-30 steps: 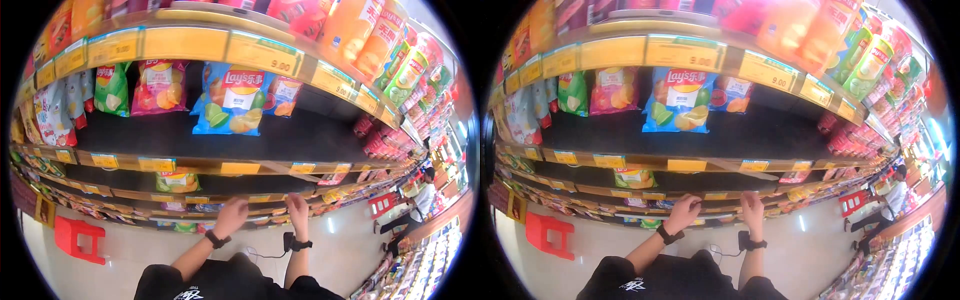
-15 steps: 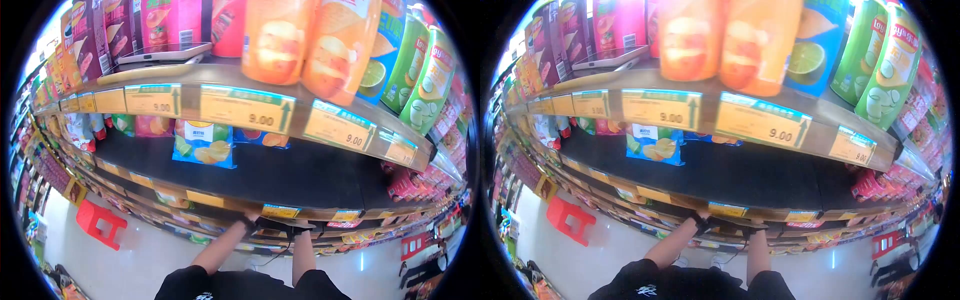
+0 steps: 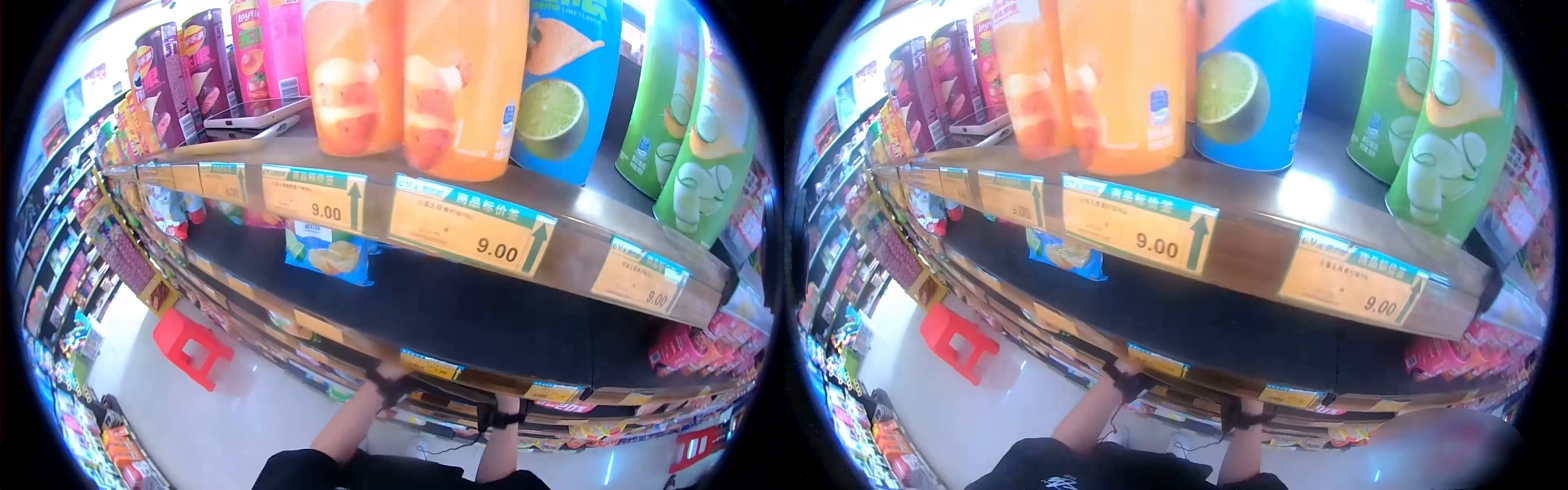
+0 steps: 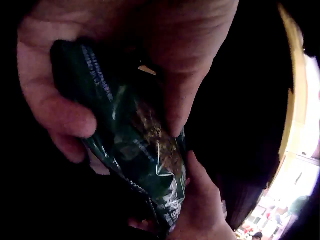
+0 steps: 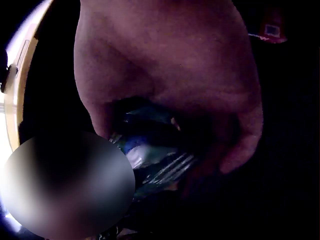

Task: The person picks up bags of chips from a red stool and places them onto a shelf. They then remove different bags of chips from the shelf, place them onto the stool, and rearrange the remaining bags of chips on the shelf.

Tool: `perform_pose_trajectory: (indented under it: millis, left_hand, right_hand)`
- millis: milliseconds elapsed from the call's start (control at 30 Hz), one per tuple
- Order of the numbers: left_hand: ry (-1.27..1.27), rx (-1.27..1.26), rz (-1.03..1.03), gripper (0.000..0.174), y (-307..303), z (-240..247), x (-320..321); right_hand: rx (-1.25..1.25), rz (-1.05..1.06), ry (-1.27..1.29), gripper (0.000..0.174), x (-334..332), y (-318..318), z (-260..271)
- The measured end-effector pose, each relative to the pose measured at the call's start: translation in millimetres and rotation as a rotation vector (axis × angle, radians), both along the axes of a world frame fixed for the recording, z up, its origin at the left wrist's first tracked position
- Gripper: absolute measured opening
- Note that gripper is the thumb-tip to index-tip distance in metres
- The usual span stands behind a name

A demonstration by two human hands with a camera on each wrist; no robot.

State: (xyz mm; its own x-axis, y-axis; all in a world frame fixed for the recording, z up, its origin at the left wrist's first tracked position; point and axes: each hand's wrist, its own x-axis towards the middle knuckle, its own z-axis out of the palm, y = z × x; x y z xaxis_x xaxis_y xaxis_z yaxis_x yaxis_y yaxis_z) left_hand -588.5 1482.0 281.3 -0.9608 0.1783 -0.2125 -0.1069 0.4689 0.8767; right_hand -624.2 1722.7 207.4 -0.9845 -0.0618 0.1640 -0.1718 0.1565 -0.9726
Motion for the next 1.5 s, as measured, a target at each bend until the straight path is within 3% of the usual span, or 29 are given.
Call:
perform_pose_trajectory:
  millis: [167, 200, 233, 267, 333, 367, 467, 500, 600, 633, 700, 767, 1000, 1133, 1200, 1300, 1333, 1500]
  left_hand:
    - [-0.277, 0.074, 0.05, 0.042, -4, 31, 47]
    - [-0.418, 0.109, 0.121, 0.054, -4, 42, 56]
    - [-0.256, 0.09, 0.063, 0.054, -10, 31, 65]
    - [-0.089, 0.075, 0.001, 0.055, -18, 19, 76]
    - [-0.104, 0.084, -0.016, 0.057, -34, 6, 97]
    - [-0.1, 0.098, -0.03, 0.058, -41, 4, 107]
    - [-0.207, 0.196, -0.005, 0.06, -68, 3, 135]
    - [-0.192, 0.204, 0.0, 0.06, -80, 2, 144]
    - [-0.222, 0.24, 0.135, 0.063, -116, -16, 189]
    - [-0.162, 0.202, 0.168, 0.063, -132, -28, 205]
    - [-0.073, 0.179, 0.234, 0.063, -162, -29, 236]
    - [-0.128, 0.368, 0.269, 0.058, -193, -20, 278]
    - [-0.114, 0.44, 0.63, 0.048, -277, -57, 433]
    - [-0.053, 0.572, 0.841, 0.047, -301, -77, 502]
    - [0.049, 0.375, 0.975, 0.047, -308, -92, 525]
    - [0.137, 0.658, 1.166, 0.047, -314, -89, 551]
    - [0.124, 0.679, 1.195, 0.047, -316, -92, 557]
    - [0.132, 0.59, 1.471, 0.045, -349, -100, 588]
  right_hand:
    - [-0.088, 0.142, -0.342, 0.03, 47, 27, -30]
    - [-0.133, 0.166, -0.432, 0.031, 53, 27, -35]
    - [-0.293, 0.152, -0.535, 0.04, 54, 25, -59]
    - [-0.302, 0.149, -0.553, 0.04, 63, 16, -41]
    - [-0.324, 0.204, -0.665, 0.046, 80, 0, -4]
    - [-0.333, 0.327, -0.429, 0.051, 83, -6, -19]
    - [-0.503, 0.463, -0.312, 0.046, 103, -43, 7]
    - [-0.462, 0.415, -0.276, 0.039, 110, -53, 7]
    - [-0.214, 0.362, -0.327, 0.032, 119, -81, -18]
    - [-0.277, 0.354, -0.304, 0.023, 131, -100, -4]
    - [-0.31, 0.34, -0.349, 0.021, 143, -131, -6]
    - [-0.3, 0.332, -0.375, 0.014, 155, -170, -12]
    - [-0.149, 0.642, -0.291, 0.012, 235, -320, 9]
    - [-0.089, 0.836, -0.414, 0.013, 279, -398, 49]
    - [-0.034, 0.905, -0.397, 0.012, 285, -431, 40]
    - [-0.023, 1.005, -0.34, 0.012, 292, -475, 28]
    - [-0.053, 0.999, -0.437, 0.011, 298, -489, 22]
    - [0.071, 1.224, -0.373, 0.006, 308, -566, -3]
